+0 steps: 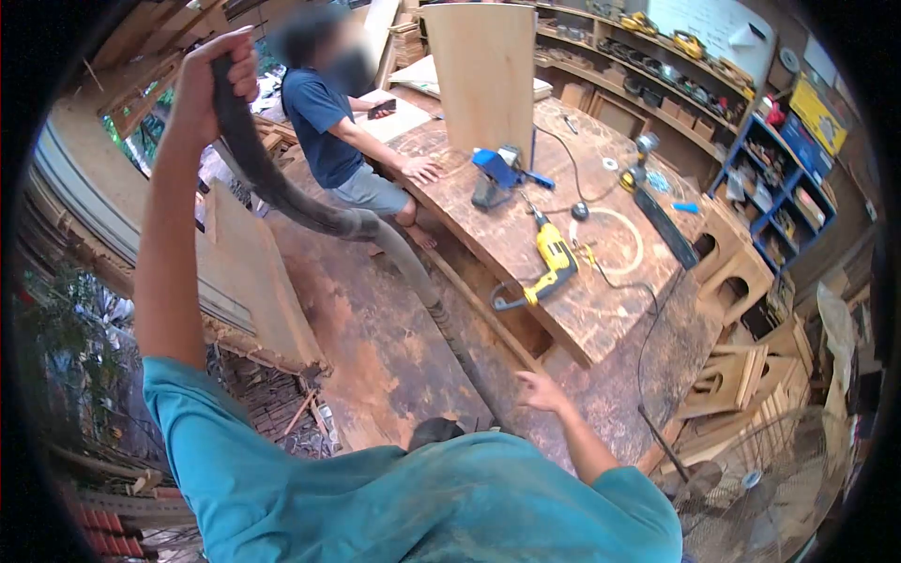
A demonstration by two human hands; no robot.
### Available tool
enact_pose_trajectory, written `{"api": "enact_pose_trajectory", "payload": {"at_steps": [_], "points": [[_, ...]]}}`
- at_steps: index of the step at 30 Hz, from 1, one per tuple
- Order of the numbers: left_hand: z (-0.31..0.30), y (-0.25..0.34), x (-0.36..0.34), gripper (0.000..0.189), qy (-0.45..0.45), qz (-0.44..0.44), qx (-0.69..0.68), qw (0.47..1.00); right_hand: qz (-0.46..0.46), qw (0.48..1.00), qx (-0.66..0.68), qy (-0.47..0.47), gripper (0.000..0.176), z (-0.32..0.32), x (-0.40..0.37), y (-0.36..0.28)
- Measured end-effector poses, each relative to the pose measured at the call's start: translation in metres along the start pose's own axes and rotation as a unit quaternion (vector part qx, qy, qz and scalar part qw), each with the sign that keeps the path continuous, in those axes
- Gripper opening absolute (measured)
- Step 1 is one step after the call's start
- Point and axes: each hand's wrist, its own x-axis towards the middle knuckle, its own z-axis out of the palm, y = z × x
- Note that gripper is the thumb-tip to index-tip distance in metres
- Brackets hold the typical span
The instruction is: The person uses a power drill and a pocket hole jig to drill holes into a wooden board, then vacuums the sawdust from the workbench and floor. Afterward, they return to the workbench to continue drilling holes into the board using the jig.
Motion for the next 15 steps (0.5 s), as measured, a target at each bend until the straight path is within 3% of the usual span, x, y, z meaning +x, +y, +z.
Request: {"api": "enact_pose_trajectory", "payload": {"at_steps": [2,4,8,10,15], "points": [[-0.023,-0.023,0.029,0.027,-0.014,-0.005,-0.010,1.000,-0.110,0.993,-0.016,0.025,0.100,0.025,0.072,-0.048],[-0.045,-0.053,0.057,0.028,-0.006,-0.017,-0.001,1.000,-0.079,0.993,-0.053,0.073,0.102,0.043,0.129,-0.109],[-0.103,-0.134,0.108,0.032,-0.075,-0.081,-0.044,0.993,0.007,0.989,0.005,0.148,0.096,0.084,0.246,-0.147],[-0.122,-0.189,0.129,0.032,-0.090,-0.083,0.014,0.992,0.020,0.982,0.013,0.186,0.093,0.099,0.300,-0.161],[-0.153,-0.359,0.187,0.028,-0.193,-0.163,-0.031,0.967,0.030,0.963,0.064,0.262,0.094,0.075,0.394,-0.256]]}}
